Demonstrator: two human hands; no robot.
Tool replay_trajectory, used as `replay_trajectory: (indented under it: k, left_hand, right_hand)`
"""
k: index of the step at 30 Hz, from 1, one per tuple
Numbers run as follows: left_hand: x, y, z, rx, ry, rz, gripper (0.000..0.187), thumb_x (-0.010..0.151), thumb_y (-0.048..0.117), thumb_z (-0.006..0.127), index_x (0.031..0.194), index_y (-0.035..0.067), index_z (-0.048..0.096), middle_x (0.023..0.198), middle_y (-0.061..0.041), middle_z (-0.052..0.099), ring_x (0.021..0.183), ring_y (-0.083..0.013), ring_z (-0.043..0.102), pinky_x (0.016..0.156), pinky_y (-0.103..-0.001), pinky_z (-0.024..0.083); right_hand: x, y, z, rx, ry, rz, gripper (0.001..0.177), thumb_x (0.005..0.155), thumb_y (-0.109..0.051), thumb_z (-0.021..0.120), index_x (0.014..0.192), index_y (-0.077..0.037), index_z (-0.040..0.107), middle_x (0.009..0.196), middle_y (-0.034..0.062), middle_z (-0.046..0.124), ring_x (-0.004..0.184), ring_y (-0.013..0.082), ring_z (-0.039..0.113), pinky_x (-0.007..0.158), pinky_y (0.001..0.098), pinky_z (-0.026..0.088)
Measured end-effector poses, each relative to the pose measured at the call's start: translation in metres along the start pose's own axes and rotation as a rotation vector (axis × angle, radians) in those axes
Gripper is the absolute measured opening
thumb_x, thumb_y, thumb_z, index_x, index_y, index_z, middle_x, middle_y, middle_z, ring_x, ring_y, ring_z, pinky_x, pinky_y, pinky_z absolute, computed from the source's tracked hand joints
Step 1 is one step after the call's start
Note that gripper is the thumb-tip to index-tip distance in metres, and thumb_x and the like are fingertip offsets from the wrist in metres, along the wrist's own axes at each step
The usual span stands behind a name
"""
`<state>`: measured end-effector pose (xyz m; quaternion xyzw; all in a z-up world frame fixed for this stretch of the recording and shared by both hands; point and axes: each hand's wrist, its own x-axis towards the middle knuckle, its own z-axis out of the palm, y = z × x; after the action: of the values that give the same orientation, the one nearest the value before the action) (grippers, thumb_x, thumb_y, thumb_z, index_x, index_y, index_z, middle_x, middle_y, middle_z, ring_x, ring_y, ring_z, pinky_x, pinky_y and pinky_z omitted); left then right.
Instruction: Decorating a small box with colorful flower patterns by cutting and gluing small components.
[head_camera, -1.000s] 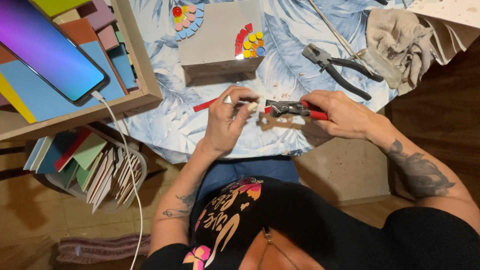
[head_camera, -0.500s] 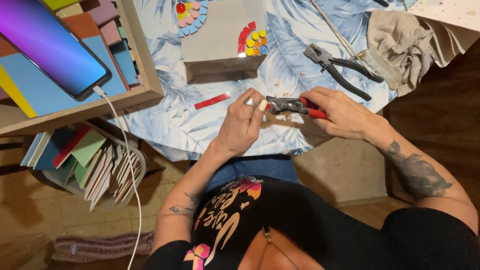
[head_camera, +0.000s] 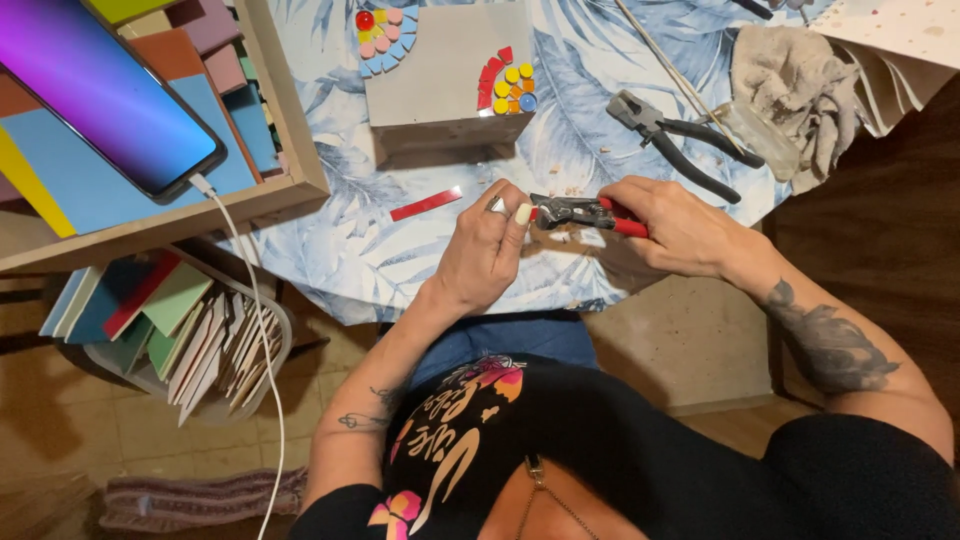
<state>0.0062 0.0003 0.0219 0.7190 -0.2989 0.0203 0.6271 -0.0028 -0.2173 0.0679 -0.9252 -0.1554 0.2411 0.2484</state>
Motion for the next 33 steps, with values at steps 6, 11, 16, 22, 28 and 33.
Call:
replay_trajectory:
  k: [6,11,16,22,28,33]
  left_hand:
    - [-0.001,0.001,0.000,-0.016,0.021,0.005,0.026,0.091,0.017,0.029,0.073,0.004,0.043,0.061,-0.007,0.036,0.055,-0.0230,0.046,0.055,-0.029,0.042]
    - [-0.003,-0.003,0.001,-0.002,0.032,0.002,0.025,0.090,0.015,0.030,0.073,0.004,0.044,0.060,-0.007,0.037,0.055,-0.0238,0.046,0.055,-0.030,0.042]
    - [-0.003,-0.003,0.000,0.014,0.051,0.006,0.025,0.091,0.015,0.030,0.071,0.004,0.043,0.060,-0.006,0.036,0.054,-0.0240,0.046,0.054,-0.029,0.042]
    - [-0.003,0.001,-0.003,0.010,0.048,0.002,0.025,0.090,0.014,0.030,0.072,0.005,0.043,0.060,-0.006,0.036,0.055,-0.0245,0.046,0.055,-0.029,0.042]
    - [-0.004,0.000,0.000,-0.006,0.050,-0.001,0.025,0.091,0.014,0.029,0.072,0.005,0.043,0.061,-0.006,0.035,0.055,-0.0245,0.045,0.055,-0.030,0.041]
    - [-0.007,-0.006,0.004,-0.010,0.042,-0.017,0.025,0.091,0.014,0.028,0.072,0.006,0.043,0.062,-0.005,0.035,0.055,-0.0224,0.045,0.056,-0.029,0.041]
  right_hand:
    - [-0.001,-0.006,-0.003,-0.010,-0.010,0.014,0.033,0.066,-0.006,0.052,0.098,-0.003,0.051,0.082,0.0164,0.056,0.076,0.0365,0.058,0.065,0.0428,0.047]
    - [0.001,-0.010,-0.004,-0.029,-0.004,0.010,0.034,0.066,-0.005,0.051,0.100,-0.002,0.051,0.084,0.0175,0.055,0.077,0.0381,0.057,0.065,0.0436,0.047]
    - [0.003,-0.012,-0.004,-0.051,0.001,-0.011,0.035,0.065,-0.005,0.051,0.100,-0.002,0.050,0.084,0.0173,0.054,0.076,0.0380,0.057,0.064,0.0438,0.047]
    - [0.004,-0.009,-0.002,-0.046,-0.012,0.011,0.032,0.066,-0.007,0.051,0.098,-0.003,0.051,0.079,0.0146,0.053,0.073,0.0362,0.057,0.063,0.0432,0.047]
    - [0.004,-0.002,0.005,-0.008,0.004,0.042,0.032,0.065,-0.007,0.052,0.097,-0.006,0.050,0.077,0.0132,0.053,0.072,0.0353,0.057,0.062,0.0437,0.047]
    - [0.005,-0.003,0.007,0.014,0.029,0.047,0.026,0.064,-0.005,0.050,0.091,-0.006,0.051,0.069,0.0129,0.051,0.066,0.0335,0.056,0.059,0.0408,0.046]
